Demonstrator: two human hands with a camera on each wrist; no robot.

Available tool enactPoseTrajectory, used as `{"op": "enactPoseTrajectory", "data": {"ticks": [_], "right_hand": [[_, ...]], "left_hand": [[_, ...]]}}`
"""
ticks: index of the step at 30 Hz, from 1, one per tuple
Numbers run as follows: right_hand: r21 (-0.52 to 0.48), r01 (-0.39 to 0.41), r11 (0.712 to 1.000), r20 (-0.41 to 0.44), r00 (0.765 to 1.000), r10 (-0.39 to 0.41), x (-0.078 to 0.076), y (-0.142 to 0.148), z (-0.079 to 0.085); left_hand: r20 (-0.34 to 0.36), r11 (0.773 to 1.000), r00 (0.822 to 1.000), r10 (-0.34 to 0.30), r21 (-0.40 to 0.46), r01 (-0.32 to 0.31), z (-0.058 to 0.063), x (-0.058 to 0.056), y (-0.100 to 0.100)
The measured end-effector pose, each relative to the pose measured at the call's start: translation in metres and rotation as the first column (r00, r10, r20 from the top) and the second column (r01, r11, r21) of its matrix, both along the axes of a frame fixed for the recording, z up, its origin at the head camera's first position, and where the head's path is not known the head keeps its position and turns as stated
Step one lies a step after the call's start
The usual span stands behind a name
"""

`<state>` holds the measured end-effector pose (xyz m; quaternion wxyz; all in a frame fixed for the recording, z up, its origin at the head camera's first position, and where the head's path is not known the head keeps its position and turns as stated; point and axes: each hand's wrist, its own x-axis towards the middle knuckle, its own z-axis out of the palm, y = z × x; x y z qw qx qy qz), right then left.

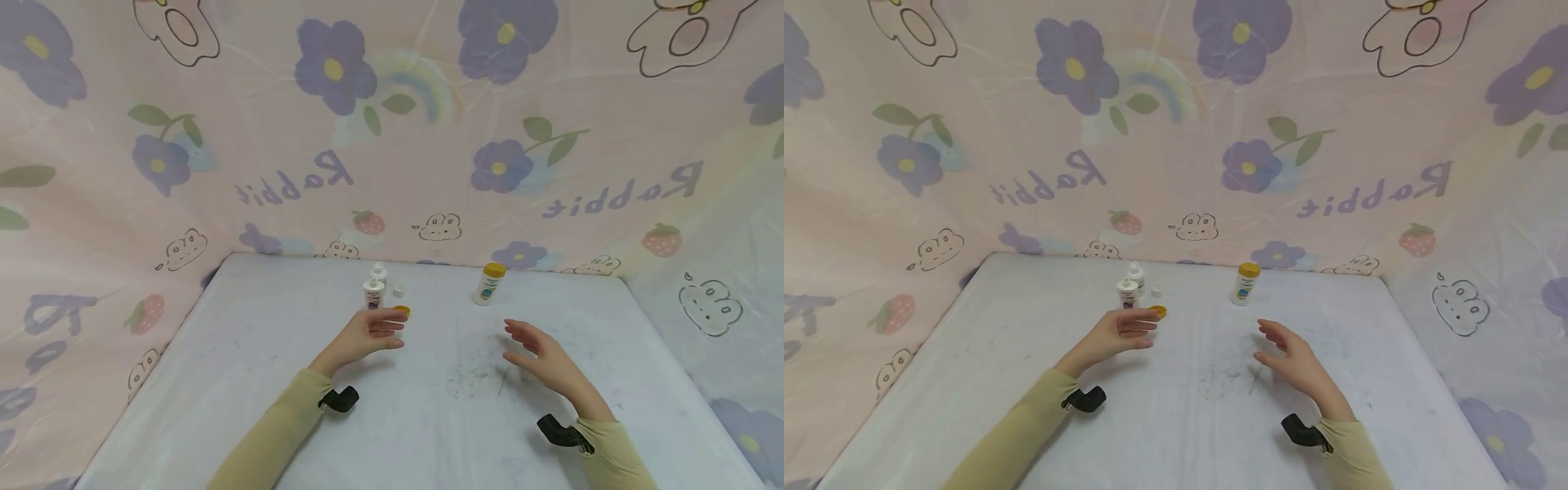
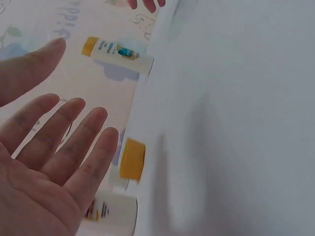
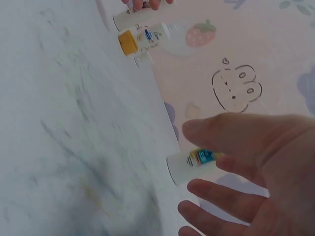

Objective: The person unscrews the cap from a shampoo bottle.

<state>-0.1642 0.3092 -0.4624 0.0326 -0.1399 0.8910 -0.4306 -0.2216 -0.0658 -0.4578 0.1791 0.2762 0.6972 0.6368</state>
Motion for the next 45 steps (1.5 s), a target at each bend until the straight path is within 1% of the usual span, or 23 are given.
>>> {"op": "enactPoseTrajectory", "data": {"ticks": [3,6,10,13,17,21,24,27,32,37,41,45], "right_hand": [[0.011,0.01,1.0,-0.005,1.0,-0.01,0.001,0.008,0.002],[0.025,0.026,0.999,-0.022,0.999,-0.026,0.0,0.014,0.005],[0.033,0.049,0.998,-0.03,0.998,-0.048,-0.005,0.021,0.009],[0.037,0.062,0.997,-0.031,0.998,-0.061,-0.01,0.025,0.011],[0.031,0.076,0.997,-0.035,0.997,-0.075,-0.02,0.03,0.014],[0.015,0.086,0.996,-0.018,0.996,-0.085,-0.034,0.032,0.016],[0.012,0.086,0.996,-0.015,0.996,-0.086,-0.044,0.033,0.016],[0.013,0.083,0.996,-0.028,0.996,-0.082,-0.054,0.032,0.015],[0.007,0.061,0.998,-0.045,0.997,-0.06,-0.069,0.03,0.017],[-0.016,0.065,0.998,-0.035,0.997,-0.066,-0.081,0.026,0.021],[-0.034,0.067,0.997,-0.056,0.996,-0.069,-0.088,0.019,0.029],[-0.048,0.054,0.997,-0.089,0.994,-0.058,-0.086,0.004,0.048]], "left_hand": [[-0.017,1.0,1.0,0.003,-0.012,-0.004,-0.004,-0.008,0.015],[-0.046,0.999,0.999,0.006,-0.036,-0.007,-0.006,-0.015,0.032],[-0.057,0.999,0.998,-0.013,-0.039,0.01,-0.008,-0.024,0.054],[-0.046,0.999,0.999,-0.017,-0.049,0.015,-0.008,-0.029,0.069],[-0.028,0.998,1.0,0.008,-0.069,-0.01,-0.009,-0.039,0.085],[-0.036,0.993,0.998,0.054,-0.101,-0.057,-0.011,-0.047,0.097],[-0.058,0.99,0.996,0.069,-0.122,-0.076,-0.013,-0.052,0.104],[-0.072,0.987,0.995,0.076,-0.138,-0.085,-0.017,-0.058,0.111],[-0.078,0.983,0.994,0.082,-0.159,-0.094,-0.018,-0.064,0.121],[-0.125,0.976,0.988,0.094,-0.185,-0.116,-0.019,-0.069,0.131],[-0.128,0.977,0.987,0.094,-0.181,-0.117,-0.019,-0.072,0.14],[-0.093,0.983,0.991,0.1,-0.146,-0.113,-0.018,-0.075,0.146]]}}
